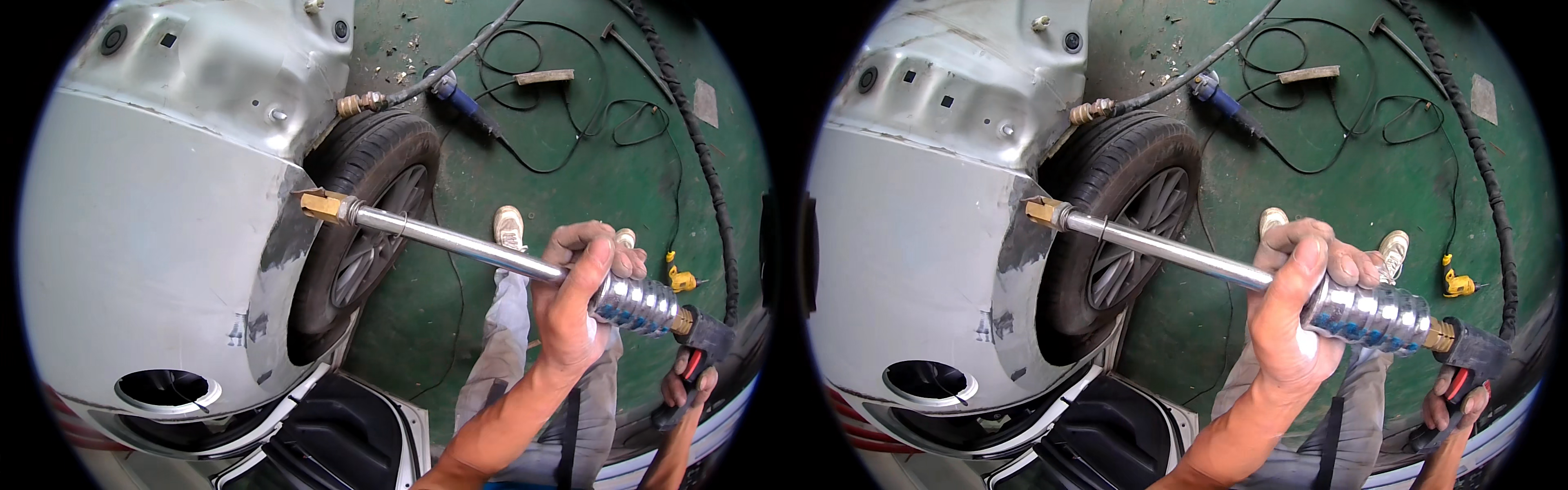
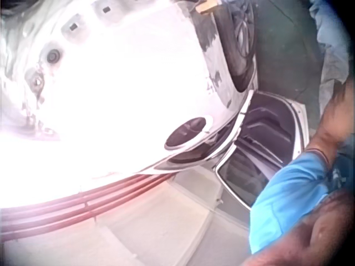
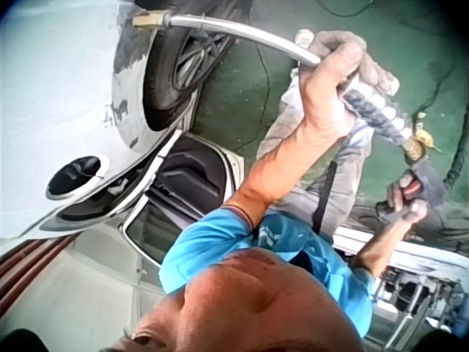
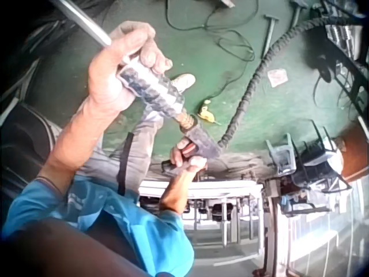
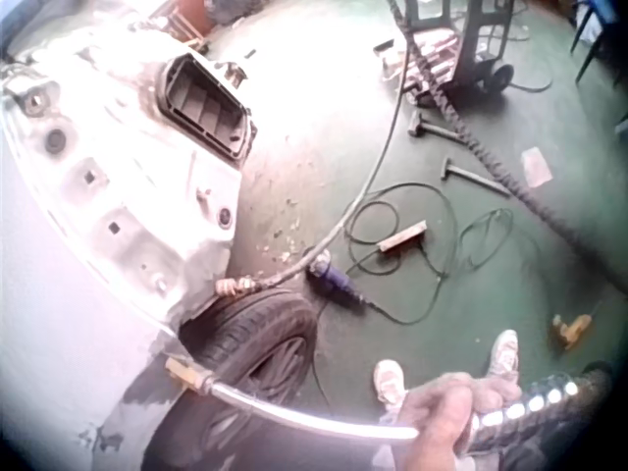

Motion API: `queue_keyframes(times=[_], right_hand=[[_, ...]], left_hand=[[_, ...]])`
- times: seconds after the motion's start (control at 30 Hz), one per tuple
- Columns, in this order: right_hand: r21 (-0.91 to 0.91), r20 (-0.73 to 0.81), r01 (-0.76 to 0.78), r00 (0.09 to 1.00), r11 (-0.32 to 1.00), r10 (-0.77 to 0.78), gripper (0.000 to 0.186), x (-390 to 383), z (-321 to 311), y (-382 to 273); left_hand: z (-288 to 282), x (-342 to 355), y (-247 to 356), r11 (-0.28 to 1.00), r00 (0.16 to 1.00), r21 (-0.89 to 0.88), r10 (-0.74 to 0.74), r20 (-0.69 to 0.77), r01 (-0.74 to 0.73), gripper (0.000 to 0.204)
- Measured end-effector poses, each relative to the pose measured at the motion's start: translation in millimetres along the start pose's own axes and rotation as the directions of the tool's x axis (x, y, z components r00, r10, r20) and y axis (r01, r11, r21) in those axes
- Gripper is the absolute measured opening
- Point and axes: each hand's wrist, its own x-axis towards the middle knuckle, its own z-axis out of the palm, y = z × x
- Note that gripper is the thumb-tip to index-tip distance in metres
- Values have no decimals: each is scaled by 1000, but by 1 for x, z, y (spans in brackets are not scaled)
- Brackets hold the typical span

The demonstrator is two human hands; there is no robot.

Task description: The person uses an angle grinder to sand the front bumper of a white car, then switches to a spot welder to heat and reshape the metal. The person repeatedly touches the surface to check progress during the repair.

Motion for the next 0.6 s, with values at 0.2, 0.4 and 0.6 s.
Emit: queue_keyframes(times=[0.2,0.4,0.6], right_hand=[[54,6,24,1000,998,-25,49,2,7,0],[68,7,12,1000,998,-13,48,-7,-6,-2],[53,-44,71,997,996,-69,48,-10,0,7]], left_hand=[[3,1,8,995,990,-48,79,-121,-86,26],[-5,16,25,968,998,245,54,26,-59,47],[-33,62,176,966,964,-48,249,-94,-255,32]])
